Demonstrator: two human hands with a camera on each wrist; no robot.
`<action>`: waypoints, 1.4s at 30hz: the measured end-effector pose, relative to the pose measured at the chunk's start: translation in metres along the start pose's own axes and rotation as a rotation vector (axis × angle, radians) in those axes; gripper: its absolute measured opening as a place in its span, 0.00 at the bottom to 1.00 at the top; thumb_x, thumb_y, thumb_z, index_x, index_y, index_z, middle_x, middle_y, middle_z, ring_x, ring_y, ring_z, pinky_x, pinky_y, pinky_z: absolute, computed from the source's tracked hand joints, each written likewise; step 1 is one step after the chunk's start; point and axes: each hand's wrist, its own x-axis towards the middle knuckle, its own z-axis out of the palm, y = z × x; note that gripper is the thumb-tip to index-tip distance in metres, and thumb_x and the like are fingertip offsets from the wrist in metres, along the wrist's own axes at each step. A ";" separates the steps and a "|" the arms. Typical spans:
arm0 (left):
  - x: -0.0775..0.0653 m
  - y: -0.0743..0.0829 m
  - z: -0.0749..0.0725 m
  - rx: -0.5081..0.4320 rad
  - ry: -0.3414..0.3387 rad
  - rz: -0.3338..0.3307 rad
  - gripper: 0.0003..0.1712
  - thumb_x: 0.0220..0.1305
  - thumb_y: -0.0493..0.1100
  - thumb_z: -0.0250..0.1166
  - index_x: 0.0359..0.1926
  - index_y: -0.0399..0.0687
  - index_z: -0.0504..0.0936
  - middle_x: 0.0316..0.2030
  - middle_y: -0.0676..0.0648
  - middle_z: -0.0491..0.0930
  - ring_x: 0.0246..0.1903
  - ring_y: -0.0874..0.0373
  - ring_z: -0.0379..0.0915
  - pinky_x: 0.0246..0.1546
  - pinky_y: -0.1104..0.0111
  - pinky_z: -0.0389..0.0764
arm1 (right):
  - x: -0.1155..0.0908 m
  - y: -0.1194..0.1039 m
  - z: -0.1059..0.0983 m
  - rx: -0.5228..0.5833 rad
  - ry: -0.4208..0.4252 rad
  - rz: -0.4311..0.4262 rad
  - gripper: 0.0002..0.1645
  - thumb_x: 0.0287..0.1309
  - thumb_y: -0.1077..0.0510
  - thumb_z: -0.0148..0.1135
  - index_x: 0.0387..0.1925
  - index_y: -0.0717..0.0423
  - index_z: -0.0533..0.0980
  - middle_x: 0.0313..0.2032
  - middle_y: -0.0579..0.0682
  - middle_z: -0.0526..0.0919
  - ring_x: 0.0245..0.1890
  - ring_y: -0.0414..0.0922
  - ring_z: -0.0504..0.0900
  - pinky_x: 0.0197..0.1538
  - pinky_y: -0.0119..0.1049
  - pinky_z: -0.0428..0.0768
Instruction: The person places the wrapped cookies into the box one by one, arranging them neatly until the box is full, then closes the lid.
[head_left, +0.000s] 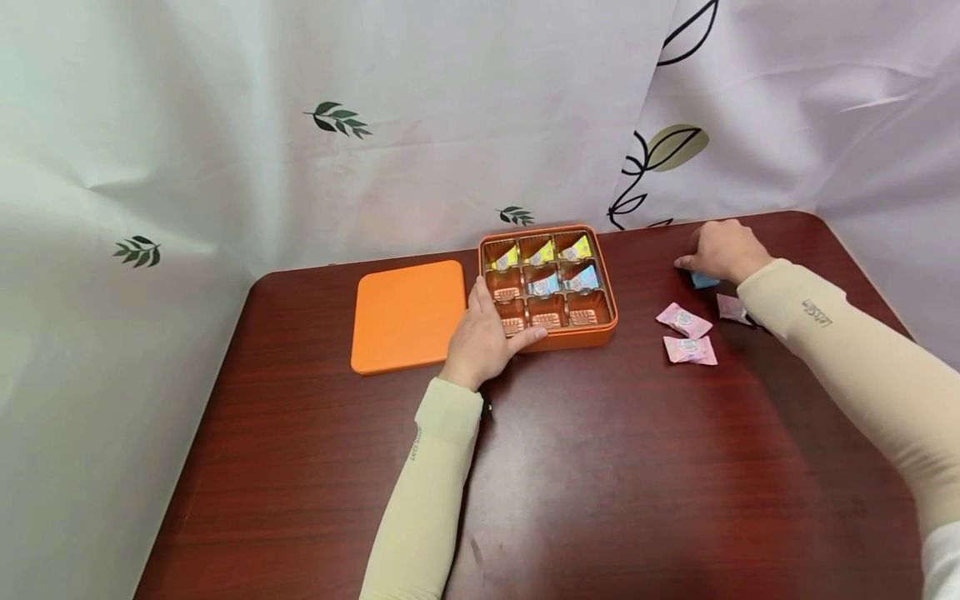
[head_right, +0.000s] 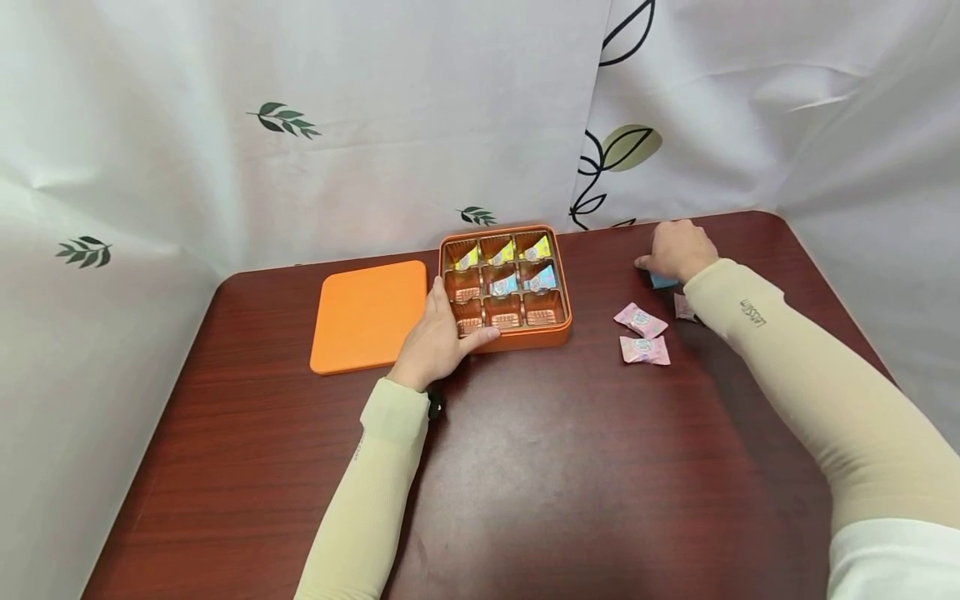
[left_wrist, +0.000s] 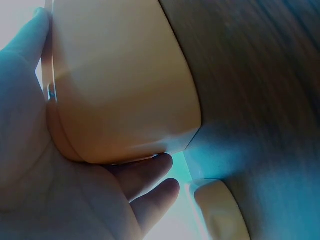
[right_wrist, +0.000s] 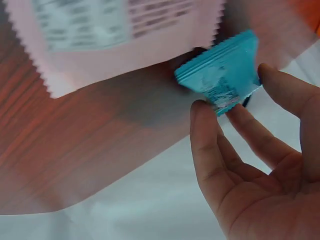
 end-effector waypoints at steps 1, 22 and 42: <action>0.000 0.000 0.000 -0.001 0.000 -0.001 0.74 0.58 0.77 0.61 0.78 0.33 0.30 0.78 0.33 0.40 0.71 0.40 0.57 0.62 0.54 0.72 | 0.000 -0.002 -0.001 0.001 0.000 -0.005 0.20 0.61 0.51 0.65 0.39 0.67 0.84 0.37 0.68 0.84 0.42 0.69 0.78 0.44 0.62 0.76; -0.001 -0.002 0.000 -0.014 0.002 -0.003 0.74 0.58 0.76 0.62 0.78 0.33 0.30 0.78 0.33 0.39 0.72 0.40 0.55 0.65 0.54 0.69 | -0.005 -0.023 -0.011 0.001 0.103 -0.106 0.22 0.61 0.55 0.62 0.45 0.71 0.82 0.42 0.72 0.83 0.47 0.72 0.76 0.51 0.65 0.74; 0.000 0.000 0.000 -0.014 0.004 0.002 0.74 0.58 0.76 0.62 0.78 0.33 0.31 0.78 0.33 0.39 0.72 0.40 0.57 0.63 0.54 0.70 | -0.015 -0.057 -0.011 0.036 0.287 -0.319 0.16 0.49 0.63 0.62 0.39 0.72 0.81 0.40 0.69 0.82 0.44 0.65 0.77 0.47 0.60 0.76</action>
